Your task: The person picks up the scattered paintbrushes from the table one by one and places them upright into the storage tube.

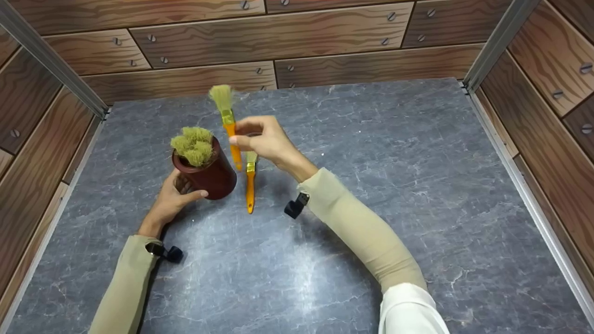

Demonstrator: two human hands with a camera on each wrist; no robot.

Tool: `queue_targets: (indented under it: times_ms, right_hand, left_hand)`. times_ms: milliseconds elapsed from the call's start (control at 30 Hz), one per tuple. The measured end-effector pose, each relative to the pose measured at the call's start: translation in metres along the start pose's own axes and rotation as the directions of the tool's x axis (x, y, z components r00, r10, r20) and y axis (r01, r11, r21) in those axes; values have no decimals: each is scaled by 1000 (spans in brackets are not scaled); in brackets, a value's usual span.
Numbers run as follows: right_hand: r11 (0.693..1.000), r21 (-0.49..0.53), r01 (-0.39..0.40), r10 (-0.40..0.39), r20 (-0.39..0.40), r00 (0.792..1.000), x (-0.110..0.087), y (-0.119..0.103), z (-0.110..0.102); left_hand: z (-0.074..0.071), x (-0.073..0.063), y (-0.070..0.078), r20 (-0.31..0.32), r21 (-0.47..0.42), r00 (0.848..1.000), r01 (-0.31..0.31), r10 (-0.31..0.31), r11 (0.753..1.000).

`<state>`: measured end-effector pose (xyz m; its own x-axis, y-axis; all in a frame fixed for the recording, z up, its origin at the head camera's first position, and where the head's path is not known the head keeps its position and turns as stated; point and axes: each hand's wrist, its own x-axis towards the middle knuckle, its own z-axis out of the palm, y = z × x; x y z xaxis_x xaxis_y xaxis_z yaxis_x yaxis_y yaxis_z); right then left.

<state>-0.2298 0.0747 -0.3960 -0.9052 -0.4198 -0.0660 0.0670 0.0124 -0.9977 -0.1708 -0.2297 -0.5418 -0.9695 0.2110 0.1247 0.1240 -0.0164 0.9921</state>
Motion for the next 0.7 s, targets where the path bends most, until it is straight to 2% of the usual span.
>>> queue_targets:
  times_ms: [267, 700]
  right_hand:
    - [993, -27, 115, -115, 13, 993, 3, -17, 16]
    - [981, 16, 193, -193, -8, 981, 12, -28, 32]
  left_hand:
    - [0, 0, 0, 4, 14, 1000, -13, 13, 1000]
    - [0, 0, -1, 5, 19, 1000, 6, -6, 1000]
